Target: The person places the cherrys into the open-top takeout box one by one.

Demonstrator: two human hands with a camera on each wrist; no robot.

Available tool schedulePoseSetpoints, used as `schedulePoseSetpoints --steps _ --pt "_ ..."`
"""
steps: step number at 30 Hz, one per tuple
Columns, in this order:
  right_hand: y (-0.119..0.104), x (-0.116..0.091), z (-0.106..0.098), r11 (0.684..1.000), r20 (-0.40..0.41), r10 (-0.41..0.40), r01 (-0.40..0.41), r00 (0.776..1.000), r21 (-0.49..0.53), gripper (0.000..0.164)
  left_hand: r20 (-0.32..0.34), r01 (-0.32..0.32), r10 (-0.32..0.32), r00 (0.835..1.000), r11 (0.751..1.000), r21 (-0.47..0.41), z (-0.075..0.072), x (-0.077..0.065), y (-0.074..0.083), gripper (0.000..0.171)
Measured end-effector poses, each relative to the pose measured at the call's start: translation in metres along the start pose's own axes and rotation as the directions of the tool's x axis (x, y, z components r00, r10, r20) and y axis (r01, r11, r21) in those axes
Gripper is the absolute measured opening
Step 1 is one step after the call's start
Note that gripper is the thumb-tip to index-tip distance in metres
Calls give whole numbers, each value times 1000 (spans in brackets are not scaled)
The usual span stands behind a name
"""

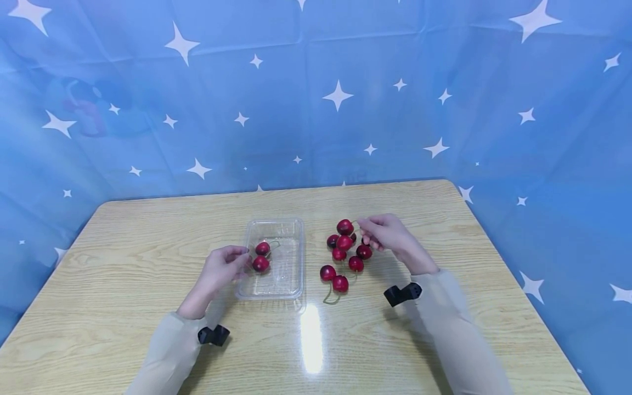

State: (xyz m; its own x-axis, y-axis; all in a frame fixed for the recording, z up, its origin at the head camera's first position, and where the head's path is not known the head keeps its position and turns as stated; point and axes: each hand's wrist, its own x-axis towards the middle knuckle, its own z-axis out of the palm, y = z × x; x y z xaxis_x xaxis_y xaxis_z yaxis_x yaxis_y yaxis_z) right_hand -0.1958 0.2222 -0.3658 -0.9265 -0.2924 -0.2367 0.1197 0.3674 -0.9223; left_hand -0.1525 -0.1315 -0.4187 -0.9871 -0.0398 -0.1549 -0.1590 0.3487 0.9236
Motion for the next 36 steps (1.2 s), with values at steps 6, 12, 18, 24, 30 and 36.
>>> schedulePoseSetpoints --steps 6,12,18,24,30,36 --pt "-4 7 10 1000 11 -1 1 1000 0 35 -2 -1 1 1000 1000 0 0 0 0 23" --pt "-6 15 19 1000 36 -8 8 999 0 35 1 4 -4 1000 1000 2 0 0 1 23" --pt "-11 22 32 1000 58 -4 2 998 21 35 -4 3 -3 1000 1000 -8 0 -1 1 23" --pt "-17 28 49 999 76 10 -12 997 37 35 -5 1 -1 1000 1000 -13 0 -1 1 23" --pt "-20 33 63 999 95 7 -11 995 36 34 -1 2 -2 1000 1000 -10 0 -1 1 23" --pt "-22 40 75 1000 110 4 -7 994 31 33 0 3 -3 1000 1000 -17 -1 -1 1 23"
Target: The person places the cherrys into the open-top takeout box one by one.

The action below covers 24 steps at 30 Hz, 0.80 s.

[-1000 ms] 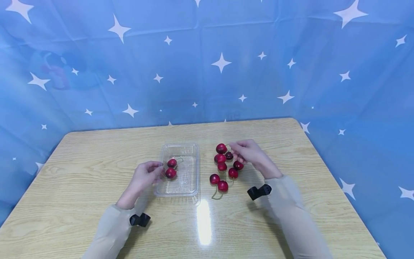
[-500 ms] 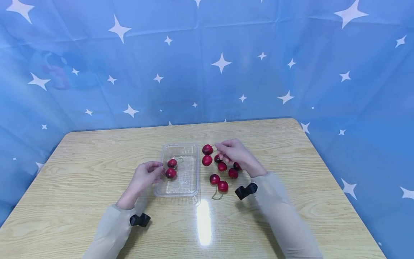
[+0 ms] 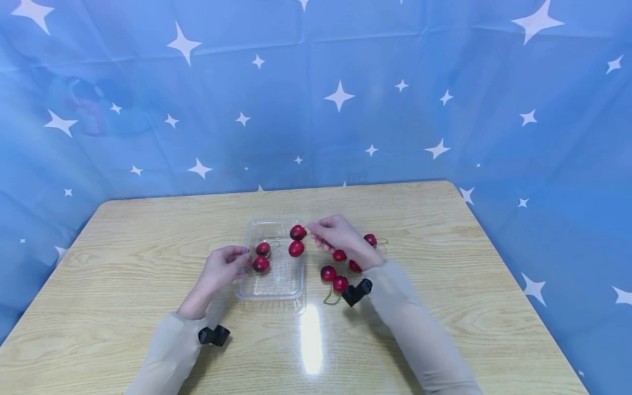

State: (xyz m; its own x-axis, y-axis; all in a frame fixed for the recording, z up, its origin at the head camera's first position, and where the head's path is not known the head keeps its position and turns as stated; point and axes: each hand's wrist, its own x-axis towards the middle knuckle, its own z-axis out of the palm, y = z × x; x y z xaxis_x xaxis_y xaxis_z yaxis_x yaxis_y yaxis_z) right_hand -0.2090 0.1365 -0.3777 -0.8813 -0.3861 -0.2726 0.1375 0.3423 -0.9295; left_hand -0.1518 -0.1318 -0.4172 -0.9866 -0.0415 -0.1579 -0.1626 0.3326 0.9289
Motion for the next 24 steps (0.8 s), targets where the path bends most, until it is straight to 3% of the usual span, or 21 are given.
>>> schedulePoseSetpoints --steps 6,17,24 --pt "-1 7 7 999 -13 36 -37 999 -31 34 -1 0 0 1000 1000 1 0 0 0 23" --pt "-5 16 20 988 -47 1 -8 999 -155 37 -7 -1 1 1000 1000 10 0 1 1 24" --pt "-8 23 32 973 -79 15 -33 997 -228 38 -1 -2 2 1000 1000 14 0 1 1 24"
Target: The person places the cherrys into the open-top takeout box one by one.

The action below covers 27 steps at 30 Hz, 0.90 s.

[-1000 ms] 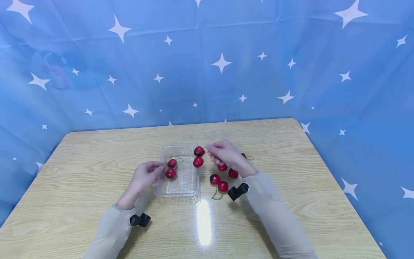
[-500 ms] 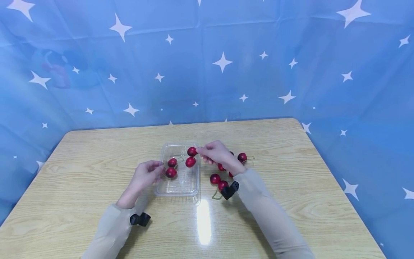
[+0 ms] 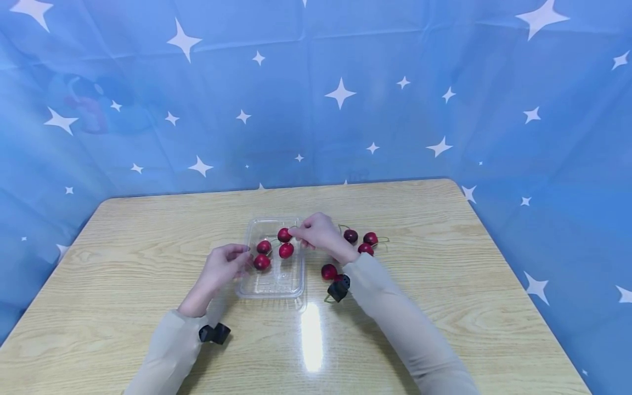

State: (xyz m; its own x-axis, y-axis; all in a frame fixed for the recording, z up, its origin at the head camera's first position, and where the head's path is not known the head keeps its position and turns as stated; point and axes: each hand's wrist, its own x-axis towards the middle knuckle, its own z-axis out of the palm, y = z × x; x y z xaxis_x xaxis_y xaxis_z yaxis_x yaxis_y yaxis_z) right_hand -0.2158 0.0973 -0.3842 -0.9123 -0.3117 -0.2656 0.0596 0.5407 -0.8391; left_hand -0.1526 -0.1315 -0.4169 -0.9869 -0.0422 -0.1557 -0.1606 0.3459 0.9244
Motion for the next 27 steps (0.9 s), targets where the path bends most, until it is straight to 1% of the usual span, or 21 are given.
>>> schedulePoseSetpoints --steps 7,11,16,20,21,24,27 --pt "-4 4 6 996 -26 -10 8 1000 -93 38 -7 -11 11 1000 1000 7 0 0 0 23" --pt "-6 4 9 991 -17 -12 9 1000 -134 38 -12 -14 14 1000 1000 12 1 -1 1 22" --pt "-8 6 11 982 -9 -12 10 1000 -191 37 -13 -2 2 1000 1000 12 1 0 0 22" --pt "-10 8 12 974 3 0 1 1000 -227 37 -10 -30 30 999 1000 -3 1 -2 -2 22" --pt "-10 8 12 972 6 1 0 1000 -235 38 -7 -57 57 998 998 -10 0 -2 -2 22" --pt "-11 9 13 967 11 1 2 1000 -255 38 -7 -77 77 997 997 -18 0 -4 -1 21" --pt "-9 11 12 967 15 -9 12 1000 -253 38 -7 -54 54 999 998 -12 0 -3 0 21"
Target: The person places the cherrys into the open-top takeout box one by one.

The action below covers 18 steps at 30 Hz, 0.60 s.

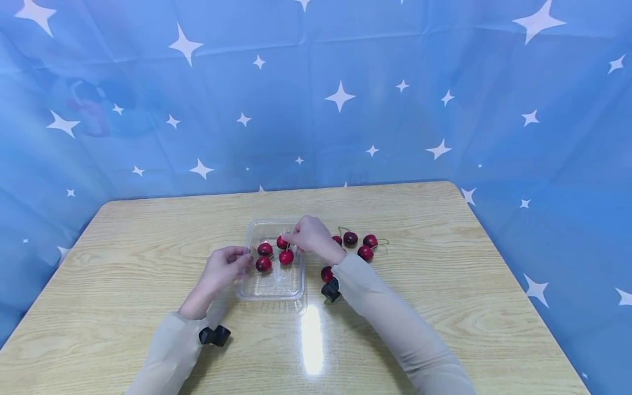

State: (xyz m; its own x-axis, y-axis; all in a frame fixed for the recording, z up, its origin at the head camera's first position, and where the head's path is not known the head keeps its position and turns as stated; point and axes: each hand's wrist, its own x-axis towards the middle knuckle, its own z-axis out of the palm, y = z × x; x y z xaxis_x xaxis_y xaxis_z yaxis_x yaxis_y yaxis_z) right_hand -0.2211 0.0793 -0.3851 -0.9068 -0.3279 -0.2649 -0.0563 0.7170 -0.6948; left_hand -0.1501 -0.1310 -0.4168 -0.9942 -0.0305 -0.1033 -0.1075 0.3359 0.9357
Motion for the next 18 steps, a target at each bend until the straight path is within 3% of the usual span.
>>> schedulePoseSetpoints --steps 4,18 --pt "3 0 -1 999 -7 -13 13 1000 53 36 -1 33 -33 999 999 24 1 2 -1 22" --pt "12 -11 -15 986 -56 -20 29 998 165 36 -4 45 -45 999 999 26 1 2 -1 24"
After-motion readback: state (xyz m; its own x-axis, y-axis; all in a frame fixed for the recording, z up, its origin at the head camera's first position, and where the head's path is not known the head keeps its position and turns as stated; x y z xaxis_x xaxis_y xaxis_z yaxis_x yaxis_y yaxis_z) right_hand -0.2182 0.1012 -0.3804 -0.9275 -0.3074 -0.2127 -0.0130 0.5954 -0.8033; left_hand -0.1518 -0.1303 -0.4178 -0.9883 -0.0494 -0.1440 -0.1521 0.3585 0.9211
